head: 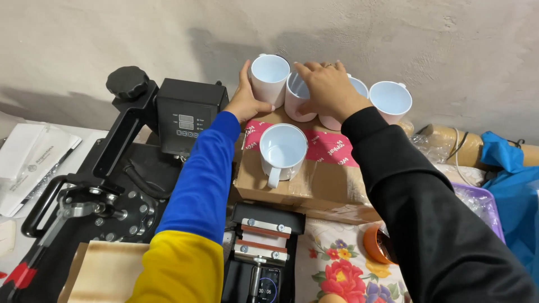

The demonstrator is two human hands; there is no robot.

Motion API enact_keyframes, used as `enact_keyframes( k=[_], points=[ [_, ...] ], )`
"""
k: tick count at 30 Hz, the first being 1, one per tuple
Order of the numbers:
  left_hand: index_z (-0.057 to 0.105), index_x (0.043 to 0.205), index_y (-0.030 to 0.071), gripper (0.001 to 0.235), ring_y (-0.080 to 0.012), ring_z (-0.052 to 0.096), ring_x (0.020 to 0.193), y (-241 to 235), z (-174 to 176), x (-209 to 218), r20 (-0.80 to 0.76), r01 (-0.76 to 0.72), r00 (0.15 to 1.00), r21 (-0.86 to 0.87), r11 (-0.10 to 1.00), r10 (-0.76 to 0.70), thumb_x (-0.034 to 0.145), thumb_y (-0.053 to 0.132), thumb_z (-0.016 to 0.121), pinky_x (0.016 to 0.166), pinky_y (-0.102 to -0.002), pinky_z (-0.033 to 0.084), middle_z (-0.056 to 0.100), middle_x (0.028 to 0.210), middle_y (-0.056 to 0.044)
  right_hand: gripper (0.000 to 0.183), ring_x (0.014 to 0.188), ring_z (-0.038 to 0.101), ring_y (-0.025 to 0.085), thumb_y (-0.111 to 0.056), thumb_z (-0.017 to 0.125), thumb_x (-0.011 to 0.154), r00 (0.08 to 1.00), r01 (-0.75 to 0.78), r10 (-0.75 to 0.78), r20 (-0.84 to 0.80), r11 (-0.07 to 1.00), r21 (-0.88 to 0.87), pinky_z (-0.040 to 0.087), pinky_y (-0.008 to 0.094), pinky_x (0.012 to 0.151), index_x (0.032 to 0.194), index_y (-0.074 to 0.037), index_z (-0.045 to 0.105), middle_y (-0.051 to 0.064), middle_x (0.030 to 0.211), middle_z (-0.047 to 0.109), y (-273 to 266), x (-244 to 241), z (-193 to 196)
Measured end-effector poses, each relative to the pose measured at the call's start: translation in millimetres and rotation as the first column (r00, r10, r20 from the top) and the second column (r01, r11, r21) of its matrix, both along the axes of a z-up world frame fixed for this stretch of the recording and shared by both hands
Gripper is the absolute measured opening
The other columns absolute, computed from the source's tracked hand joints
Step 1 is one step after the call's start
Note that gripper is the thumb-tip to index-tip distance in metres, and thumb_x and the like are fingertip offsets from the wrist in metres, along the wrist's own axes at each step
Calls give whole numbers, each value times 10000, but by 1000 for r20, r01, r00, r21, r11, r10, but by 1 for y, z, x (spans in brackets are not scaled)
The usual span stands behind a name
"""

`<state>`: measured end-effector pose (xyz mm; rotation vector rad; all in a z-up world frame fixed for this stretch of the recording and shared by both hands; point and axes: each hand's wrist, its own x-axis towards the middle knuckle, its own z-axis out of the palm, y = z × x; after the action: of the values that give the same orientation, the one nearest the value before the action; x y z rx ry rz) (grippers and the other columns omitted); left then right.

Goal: Organizing and arranging white ceramic mugs on a workspace, placing them in rows on a cardboard box and a side table.

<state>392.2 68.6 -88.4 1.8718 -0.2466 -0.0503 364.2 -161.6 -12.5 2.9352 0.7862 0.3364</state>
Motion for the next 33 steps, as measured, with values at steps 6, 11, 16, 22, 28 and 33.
enact_keyframes(
  k=[6,11,16,22,28,33],
  points=[
    [298,1433,125,1041,-314,536,1283,-14,-7,-3,83,-160,985,70,985,154,585,163,901,1018,-412,489,546,1398,-150,1184,1123,611,404,-334,938,563,999,-6,7,-54,1000,8,340,634,1057,1547,-63,336,150,1358,577,-1,17,-2],
    [316,1315,85,991,-316,530,1276,-18,-13,-5,185,-204,964,41,978,193,559,176,950,1016,-406,474,524,1387,-152,1135,1126,602,370,-277,955,523,998,-51,51,-27,998,27,410,535,957,1486,-48,400,157,1367,556,-1,24,-8],
    [239,1382,82,1056,-327,499,1327,-10,-7,-12,129,-142,983,74,987,132,603,211,941,1070,-428,433,476,1463,-152,1394,1485,83,521,-478,946,603,979,92,-83,-184,995,42,127,693,1141,1600,-67,62,239,1653,69,-4,-9,20],
    [-31,1541,218,1258,-305,329,1470,1,50,-49,-205,-71,978,-130,989,43,661,301,863,934,-465,624,164,1645,-117,890,1441,247,564,-365,827,673,1000,24,-24,5,999,48,184,725,1112,1432,-35,499,235,1424,507,-66,-50,16],
    [546,1342,204,621,-298,236,1515,-17,85,-59,343,-4,937,171,985,-56,835,500,746,1165,-452,241,299,1594,-220,423,1266,577,403,-316,876,632,962,-37,27,270,999,34,313,647,1126,1005,-141,778,105,1050,704,-92,-57,-23],
    [667,1245,140,302,-344,609,1225,-47,78,-39,420,96,776,659,746,-471,944,165,670,1057,-509,415,697,1214,-117,214,1198,647,305,-256,878,759,977,34,-59,207,992,122,285,571,1179,928,-156,795,73,892,748,-86,-47,-41]
  ],
)
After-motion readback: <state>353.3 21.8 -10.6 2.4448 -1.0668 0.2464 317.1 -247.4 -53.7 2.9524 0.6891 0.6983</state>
